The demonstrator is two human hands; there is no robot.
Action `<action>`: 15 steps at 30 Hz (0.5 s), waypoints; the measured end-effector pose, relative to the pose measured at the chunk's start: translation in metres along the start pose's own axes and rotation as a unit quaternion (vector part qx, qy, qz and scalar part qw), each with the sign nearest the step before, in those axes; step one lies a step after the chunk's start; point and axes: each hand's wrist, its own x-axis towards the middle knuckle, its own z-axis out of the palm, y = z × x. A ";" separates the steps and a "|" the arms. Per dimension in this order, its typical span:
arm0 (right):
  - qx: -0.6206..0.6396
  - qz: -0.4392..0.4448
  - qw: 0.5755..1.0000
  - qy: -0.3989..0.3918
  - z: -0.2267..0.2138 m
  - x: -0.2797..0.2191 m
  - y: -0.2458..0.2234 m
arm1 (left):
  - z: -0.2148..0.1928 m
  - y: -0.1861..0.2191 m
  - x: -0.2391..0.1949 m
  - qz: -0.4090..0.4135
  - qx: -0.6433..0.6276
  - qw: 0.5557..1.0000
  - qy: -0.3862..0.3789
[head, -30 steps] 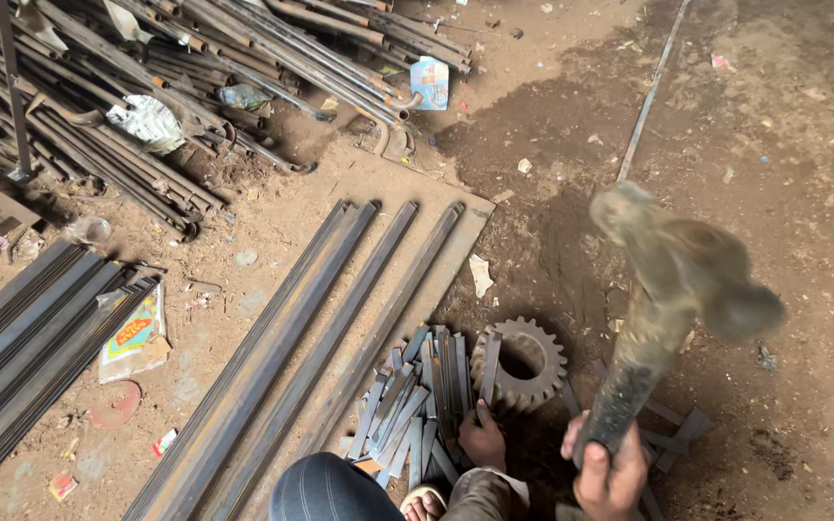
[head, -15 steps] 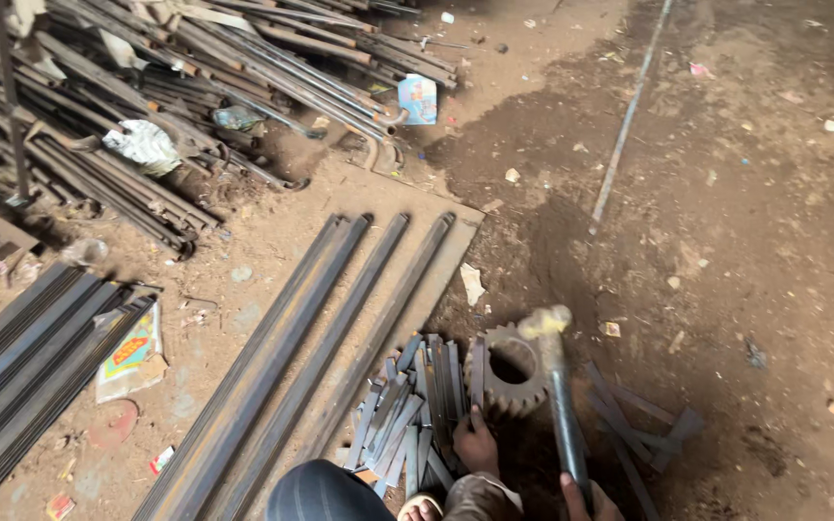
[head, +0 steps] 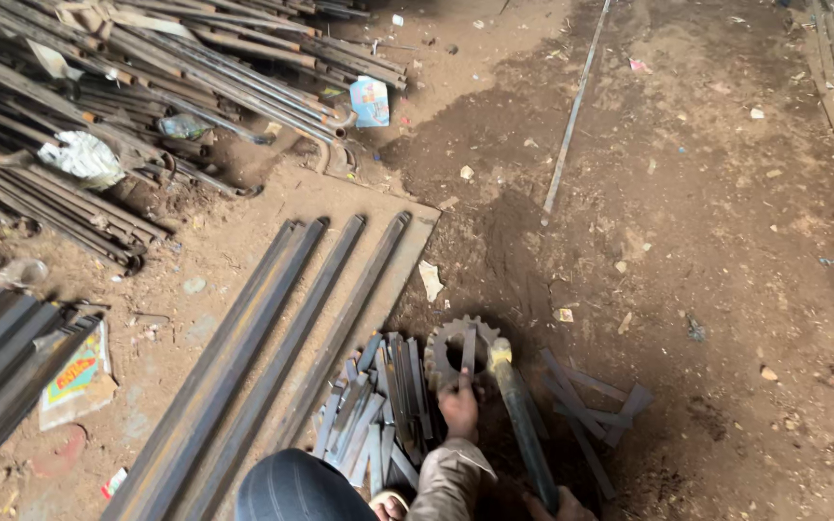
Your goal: The person sits on the ground and repeatedly hammers a metal gear-like object using a sledgehammer. The person holds the gear with one hand and strikes it with the other, working on a dirt surface surrounded by metal bars and debris.
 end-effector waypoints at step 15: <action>0.023 0.070 0.995 -0.060 -0.016 0.021 0.011 | 0.006 0.045 0.017 0.061 0.592 0.797 -0.106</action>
